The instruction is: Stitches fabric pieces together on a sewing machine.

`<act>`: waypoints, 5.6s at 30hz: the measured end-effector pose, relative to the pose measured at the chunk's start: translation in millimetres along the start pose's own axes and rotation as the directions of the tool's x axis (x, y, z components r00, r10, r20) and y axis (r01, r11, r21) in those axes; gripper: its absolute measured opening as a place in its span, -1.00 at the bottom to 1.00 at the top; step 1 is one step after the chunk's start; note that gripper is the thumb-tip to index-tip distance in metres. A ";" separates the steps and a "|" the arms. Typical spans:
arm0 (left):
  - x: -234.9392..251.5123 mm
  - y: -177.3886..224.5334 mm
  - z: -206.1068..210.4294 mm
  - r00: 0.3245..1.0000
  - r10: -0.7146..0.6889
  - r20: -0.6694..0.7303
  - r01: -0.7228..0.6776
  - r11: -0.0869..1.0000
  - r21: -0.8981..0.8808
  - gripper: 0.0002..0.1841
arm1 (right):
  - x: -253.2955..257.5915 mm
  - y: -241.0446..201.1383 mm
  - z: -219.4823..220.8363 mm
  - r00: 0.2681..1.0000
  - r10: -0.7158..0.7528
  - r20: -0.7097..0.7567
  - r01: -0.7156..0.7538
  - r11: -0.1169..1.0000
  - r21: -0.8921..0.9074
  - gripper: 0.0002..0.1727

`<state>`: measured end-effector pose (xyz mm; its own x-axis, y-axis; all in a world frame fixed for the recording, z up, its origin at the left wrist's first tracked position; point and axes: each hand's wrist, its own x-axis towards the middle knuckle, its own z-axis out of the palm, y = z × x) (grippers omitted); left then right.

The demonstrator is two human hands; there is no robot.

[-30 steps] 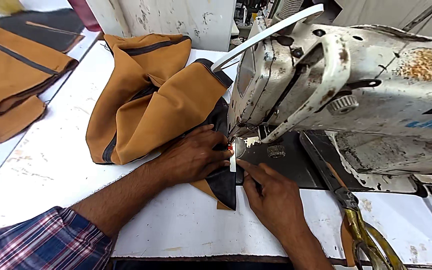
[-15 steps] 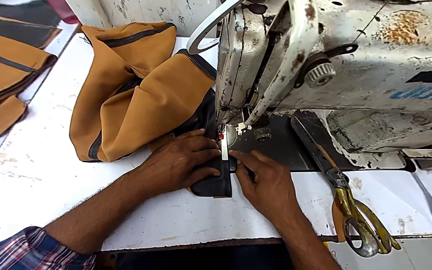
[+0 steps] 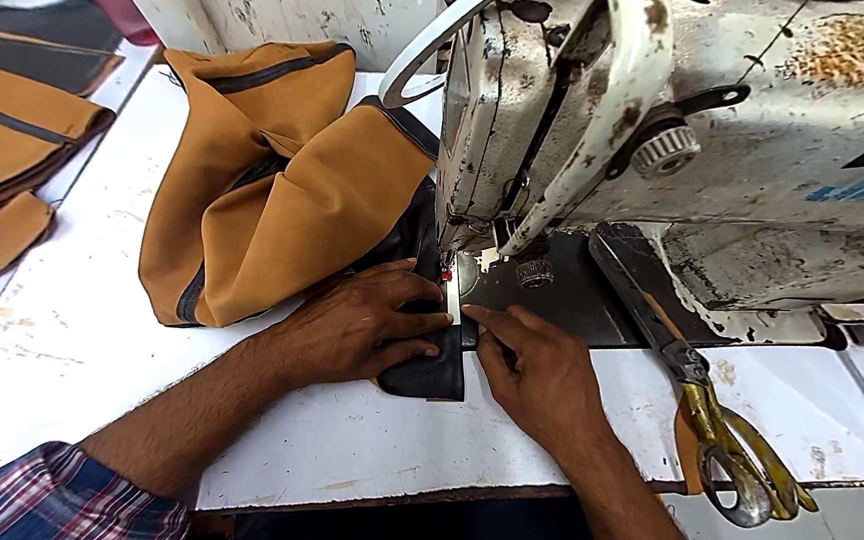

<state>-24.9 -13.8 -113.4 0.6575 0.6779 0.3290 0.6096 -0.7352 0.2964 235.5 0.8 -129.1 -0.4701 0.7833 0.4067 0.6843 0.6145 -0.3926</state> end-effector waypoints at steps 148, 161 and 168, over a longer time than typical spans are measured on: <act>1.0 -15.5 -3.4 0.997 0.050 0.067 -0.046 0.998 -0.047 -0.60 | -6.2 -37.4 -18.6 0.754 0.483 0.444 -0.656 0.553 0.513 -0.76; 4.9 -14.5 -10.4 0.993 0.026 0.118 -0.024 1.000 -0.015 -0.53 | 21.9 6.2 2.9 0.998 0.054 0.045 -0.053 0.999 -0.011 -0.66; 6.7 -17.3 -11.0 0.993 0.022 0.113 -0.021 1.000 -0.012 -0.54 | 17.9 8.3 8.5 0.999 0.045 -0.002 -0.045 0.999 -0.018 -0.67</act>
<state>-35.9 3.4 -106.5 0.7167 0.6575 0.2325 0.5901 -0.7494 0.3003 228.1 20.7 -132.1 -0.4379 0.8101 0.3899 0.7148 0.5767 -0.3955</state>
